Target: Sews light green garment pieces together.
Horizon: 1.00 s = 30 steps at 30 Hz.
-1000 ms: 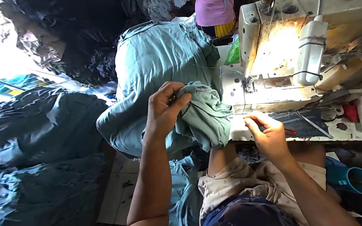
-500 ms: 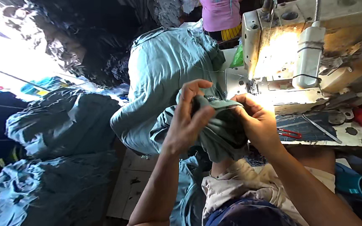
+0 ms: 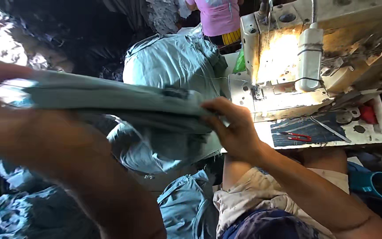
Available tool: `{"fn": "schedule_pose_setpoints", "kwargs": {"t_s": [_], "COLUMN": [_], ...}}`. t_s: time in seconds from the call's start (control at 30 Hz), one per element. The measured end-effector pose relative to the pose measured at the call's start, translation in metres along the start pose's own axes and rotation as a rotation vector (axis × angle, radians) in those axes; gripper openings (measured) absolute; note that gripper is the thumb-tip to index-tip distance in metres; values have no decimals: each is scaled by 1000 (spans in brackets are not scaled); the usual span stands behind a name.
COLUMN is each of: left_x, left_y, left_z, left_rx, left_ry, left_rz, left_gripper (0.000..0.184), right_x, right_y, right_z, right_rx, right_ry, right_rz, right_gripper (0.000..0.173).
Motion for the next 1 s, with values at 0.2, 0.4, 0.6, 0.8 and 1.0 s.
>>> {"fn": "schedule_pose_setpoints", "kwargs": {"t_s": [0.2,0.4,0.6,0.8,1.0], "left_x": [67,10,30,28,-4], "left_y": [-115,-226,-230,-208,-179], "left_z": [1,87,99,89,97], "left_rx": [-280,-1131,-1215,-1078,-1100], "left_ry": [-486,-415,-411,-393,-315], "left_rz": [0,-126,-23,-89,-191], "left_gripper": [32,52,42,47,49], "right_x": [24,87,45,91,100], "right_y": [8,90,49,50,82], "right_z": [38,150,108,89,84], "right_rx": [-19,121,20,56,158], "right_ry": [-236,-576,-130,-484,-548], "right_rz": [39,616,879,160,-22], "right_gripper": [24,30,31,18,26]}}
Point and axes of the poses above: each hand's wrist, its own z-axis away from the middle knuckle, its own y-axis out of the back of the hand, x = y × z, the point moved 9 cm from there along -z, towards the middle knuckle, and after that the axes turned 3 degrees about x, right-handed, at the moved point
